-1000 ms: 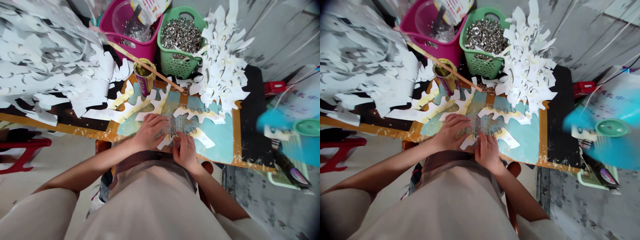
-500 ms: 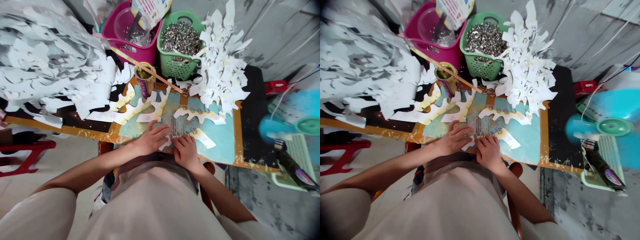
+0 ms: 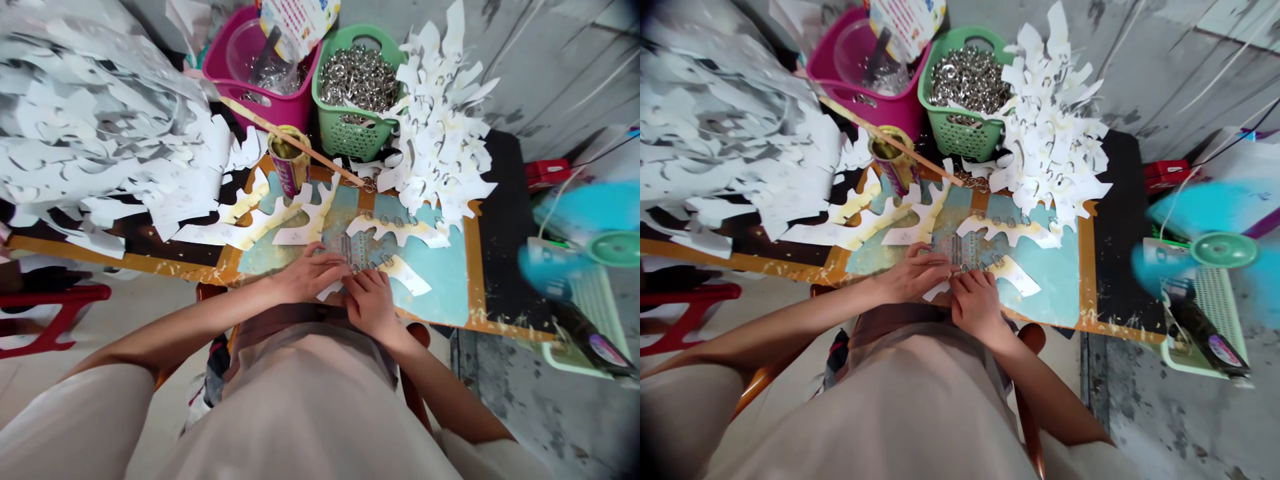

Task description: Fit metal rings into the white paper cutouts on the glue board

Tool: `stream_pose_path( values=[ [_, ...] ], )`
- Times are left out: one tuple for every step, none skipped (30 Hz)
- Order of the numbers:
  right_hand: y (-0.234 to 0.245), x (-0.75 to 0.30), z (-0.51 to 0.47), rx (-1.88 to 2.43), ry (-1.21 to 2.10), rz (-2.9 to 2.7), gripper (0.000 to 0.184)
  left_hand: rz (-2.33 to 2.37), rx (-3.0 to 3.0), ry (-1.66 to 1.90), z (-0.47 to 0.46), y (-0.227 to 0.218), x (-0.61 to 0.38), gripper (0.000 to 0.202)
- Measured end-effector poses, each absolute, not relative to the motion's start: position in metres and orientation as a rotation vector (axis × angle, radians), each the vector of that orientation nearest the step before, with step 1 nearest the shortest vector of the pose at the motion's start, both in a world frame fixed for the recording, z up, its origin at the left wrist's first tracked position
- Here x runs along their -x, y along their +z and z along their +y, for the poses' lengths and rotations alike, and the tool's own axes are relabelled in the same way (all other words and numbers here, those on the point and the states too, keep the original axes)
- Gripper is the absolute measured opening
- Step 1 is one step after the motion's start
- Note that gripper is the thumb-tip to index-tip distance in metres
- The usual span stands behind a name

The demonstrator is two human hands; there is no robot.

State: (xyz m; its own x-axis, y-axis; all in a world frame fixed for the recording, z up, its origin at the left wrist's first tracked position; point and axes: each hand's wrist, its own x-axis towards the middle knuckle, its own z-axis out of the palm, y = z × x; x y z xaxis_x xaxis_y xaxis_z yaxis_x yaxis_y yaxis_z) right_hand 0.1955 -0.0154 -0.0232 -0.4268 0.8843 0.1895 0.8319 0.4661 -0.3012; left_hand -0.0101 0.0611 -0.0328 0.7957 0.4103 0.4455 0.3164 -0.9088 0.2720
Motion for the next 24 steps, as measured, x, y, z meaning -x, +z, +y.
stream_pose_path(
  values=[
    [-0.023,-0.195,-0.015,1.456,0.231,-2.41,0.029,0.587,-2.801,0.75,0.06,-0.034,0.009,0.028],
    [-0.022,-0.195,-0.015,1.453,0.23,-2.418,0.029,0.595,-2.798,0.751,0.06,-0.035,0.008,0.027],
    [-0.022,-0.195,-0.015,1.452,0.233,-2.421,0.03,0.592,-2.795,0.76,0.06,-0.036,0.008,0.026],
    [-0.022,-0.195,-0.015,1.452,0.239,-2.415,0.031,0.585,-2.792,0.779,0.059,-0.037,0.008,0.023],
    [-0.023,-0.195,-0.015,1.454,0.25,-2.404,0.031,0.586,-2.788,0.795,0.059,-0.038,0.009,0.02],
    [-0.023,-0.195,-0.015,1.461,0.264,-2.389,0.03,0.592,-2.787,0.816,0.059,-0.039,0.009,0.019],
    [-0.024,-0.195,-0.015,1.47,0.281,-2.374,0.03,0.595,-2.788,0.84,0.058,-0.04,0.01,0.018],
    [-0.024,-0.195,-0.014,1.483,0.298,-2.358,0.028,0.598,-2.789,0.862,0.058,-0.04,0.011,0.017],
    [-0.024,-0.194,-0.013,1.496,0.314,-2.343,0.027,0.605,-2.789,0.884,0.057,-0.04,0.013,0.017],
    [-0.024,-0.193,-0.012,1.509,0.331,-2.329,0.027,0.617,-2.783,0.908,0.057,-0.04,0.014,0.017],
    [-0.023,-0.193,-0.011,1.524,0.35,-2.317,0.03,0.626,-2.771,0.928,0.056,-0.04,0.014,0.015],
    [-0.023,-0.192,-0.009,1.538,0.365,-2.31,0.034,0.634,-2.753,0.947,0.056,-0.039,0.015,0.013],
    [-0.022,-0.191,-0.008,1.551,0.371,-2.314,0.041,0.638,-2.735,0.957,0.056,-0.039,0.015,0.012],
    [-0.021,-0.19,-0.007,1.562,0.366,-2.331,0.047,0.643,-2.718,0.96,0.056,-0.039,0.015,0.012],
    [-0.02,-0.189,-0.006,1.573,0.351,-2.357,0.051,0.645,-2.705,0.959,0.056,-0.038,0.015,0.012],
    [-0.02,-0.188,-0.005,1.582,0.332,-2.387,0.053,0.652,-2.695,0.955,0.056,-0.038,0.015,0.013],
    [-0.02,-0.188,-0.005,1.59,0.311,-2.413,0.053,0.663,-2.692,0.95,0.056,-0.037,0.015,0.014],
    [-0.02,-0.187,-0.005,1.598,0.295,-2.429,0.051,0.675,-2.691,0.944,0.057,-0.037,0.014,0.013],
    [-0.02,-0.187,-0.004,1.605,0.284,-2.435,0.049,0.686,-2.693,0.939,0.057,-0.036,0.014,0.011],
    [-0.021,-0.187,-0.005,1.61,0.279,-2.433,0.048,0.694,-2.697,0.937,0.057,-0.036,0.014,0.01],
    [-0.021,-0.187,-0.005,1.613,0.274,-2.427,0.047,0.698,-2.704,0.935,0.057,-0.035,0.014,0.008],
    [-0.022,-0.187,-0.005,1.613,0.269,-2.419,0.046,0.702,-2.713,0.932,0.057,-0.035,0.014,0.006],
    [-0.022,-0.187,-0.005,1.613,0.265,-2.411,0.045,0.706,-2.721,0.929,0.057,-0.035,0.014,0.005],
    [-0.023,-0.187,-0.006,1.609,0.263,-2.404,0.044,0.709,-2.726,0.926,0.057,-0.035,0.014,0.005]
  ],
)
